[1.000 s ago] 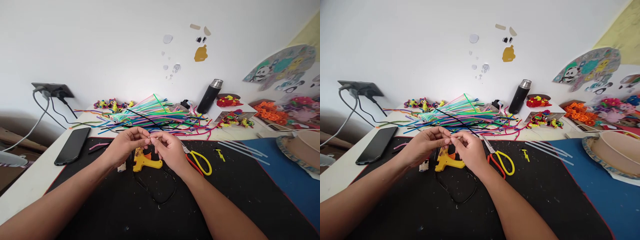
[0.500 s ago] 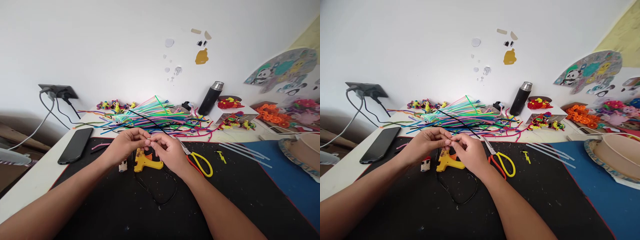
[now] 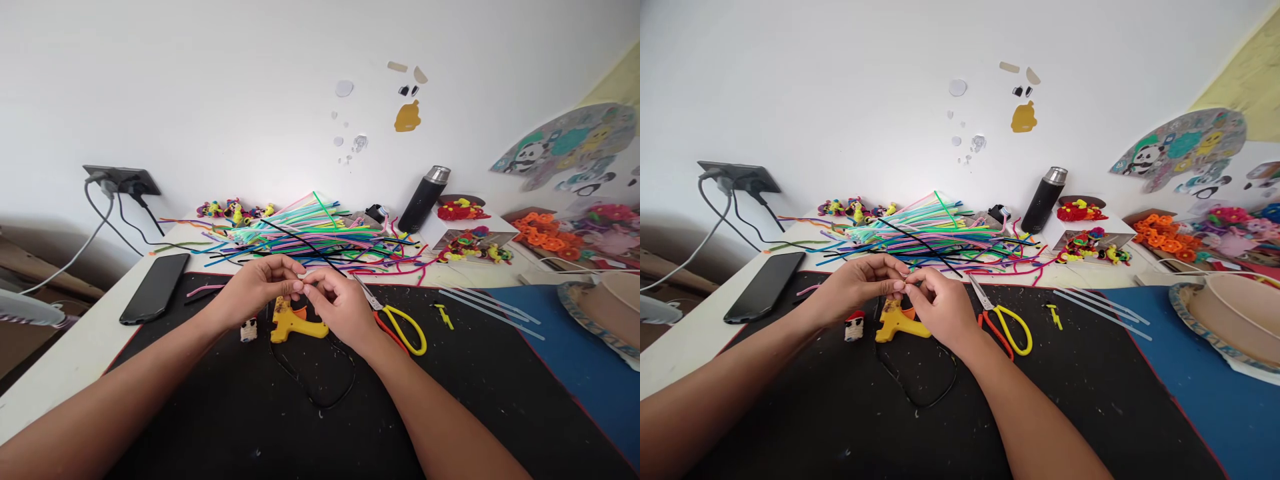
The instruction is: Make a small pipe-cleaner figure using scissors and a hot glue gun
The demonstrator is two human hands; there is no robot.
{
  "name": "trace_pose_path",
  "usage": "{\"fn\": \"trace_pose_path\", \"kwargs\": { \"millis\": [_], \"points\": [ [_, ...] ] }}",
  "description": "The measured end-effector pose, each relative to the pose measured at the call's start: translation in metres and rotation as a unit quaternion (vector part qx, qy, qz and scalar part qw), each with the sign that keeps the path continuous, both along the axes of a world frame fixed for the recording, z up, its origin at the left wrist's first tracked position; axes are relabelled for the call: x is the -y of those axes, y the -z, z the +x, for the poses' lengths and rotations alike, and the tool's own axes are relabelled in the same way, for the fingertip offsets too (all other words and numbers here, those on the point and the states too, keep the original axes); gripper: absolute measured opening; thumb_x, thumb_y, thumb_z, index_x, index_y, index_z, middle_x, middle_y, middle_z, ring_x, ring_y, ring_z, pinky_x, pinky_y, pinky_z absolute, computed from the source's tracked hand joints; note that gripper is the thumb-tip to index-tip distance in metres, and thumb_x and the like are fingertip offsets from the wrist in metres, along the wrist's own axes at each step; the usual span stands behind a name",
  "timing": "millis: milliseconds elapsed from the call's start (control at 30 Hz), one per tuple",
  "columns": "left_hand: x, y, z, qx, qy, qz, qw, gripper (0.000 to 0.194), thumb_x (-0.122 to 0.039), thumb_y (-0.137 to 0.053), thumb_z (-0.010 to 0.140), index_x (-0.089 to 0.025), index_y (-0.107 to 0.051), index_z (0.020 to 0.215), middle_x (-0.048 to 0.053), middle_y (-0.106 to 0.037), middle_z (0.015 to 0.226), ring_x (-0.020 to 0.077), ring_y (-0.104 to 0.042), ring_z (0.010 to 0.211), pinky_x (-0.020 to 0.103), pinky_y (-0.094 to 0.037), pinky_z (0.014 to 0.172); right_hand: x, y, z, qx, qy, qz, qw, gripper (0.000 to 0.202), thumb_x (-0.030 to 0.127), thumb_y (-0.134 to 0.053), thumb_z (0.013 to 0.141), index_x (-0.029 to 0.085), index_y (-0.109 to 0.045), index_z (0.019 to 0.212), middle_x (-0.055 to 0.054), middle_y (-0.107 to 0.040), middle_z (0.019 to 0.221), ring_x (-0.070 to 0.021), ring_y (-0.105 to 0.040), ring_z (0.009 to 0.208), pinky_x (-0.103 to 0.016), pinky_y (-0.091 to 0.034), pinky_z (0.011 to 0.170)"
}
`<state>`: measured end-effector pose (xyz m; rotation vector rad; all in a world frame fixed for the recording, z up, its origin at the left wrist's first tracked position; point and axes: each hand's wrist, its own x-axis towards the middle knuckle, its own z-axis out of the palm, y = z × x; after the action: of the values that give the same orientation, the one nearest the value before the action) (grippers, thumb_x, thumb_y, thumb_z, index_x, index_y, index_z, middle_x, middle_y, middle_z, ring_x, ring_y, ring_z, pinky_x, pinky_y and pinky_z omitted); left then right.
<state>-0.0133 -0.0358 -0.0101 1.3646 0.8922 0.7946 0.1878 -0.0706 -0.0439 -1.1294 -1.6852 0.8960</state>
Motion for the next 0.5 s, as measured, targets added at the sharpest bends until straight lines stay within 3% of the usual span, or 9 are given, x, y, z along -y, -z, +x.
{"fn": "trace_pose_path", "kwargs": {
  "millis": [300,500],
  "points": [
    [-0.0016,0.0015,-0.0020,0.001,0.018,-0.014,1.000,0.038,-0.041,-0.094,0.075,-0.017,-0.075,0.098,0.003,-0.077,0.079,0.0148,-0.066,0.066,0.027,-0.051,0.065,0.0016,0.0005,-0.0004,0.020,-0.002,0.026,0.999,0.011,0.030,-0.062,0.098,0.023,-0.072,0.101,0.007,-0.048,0.058,-0.0132,-0.044,0.050,-0.028,-0.031,0.054],
    [-0.0021,-0.0004,-0.0017,0.008,0.017,-0.023,1.000,0.037,-0.045,-0.093,0.077,-0.017,-0.077,0.096,0.005,-0.079,0.083,0.0173,-0.070,0.073,0.028,-0.054,0.069,0.0012,0.0003,-0.0008,0.011,0.001,0.013,1.000,0.012,0.034,-0.063,0.099,0.024,-0.070,0.098,0.006,-0.051,0.058,-0.0139,-0.044,0.050,-0.028,-0.032,0.053]
  ]
}}
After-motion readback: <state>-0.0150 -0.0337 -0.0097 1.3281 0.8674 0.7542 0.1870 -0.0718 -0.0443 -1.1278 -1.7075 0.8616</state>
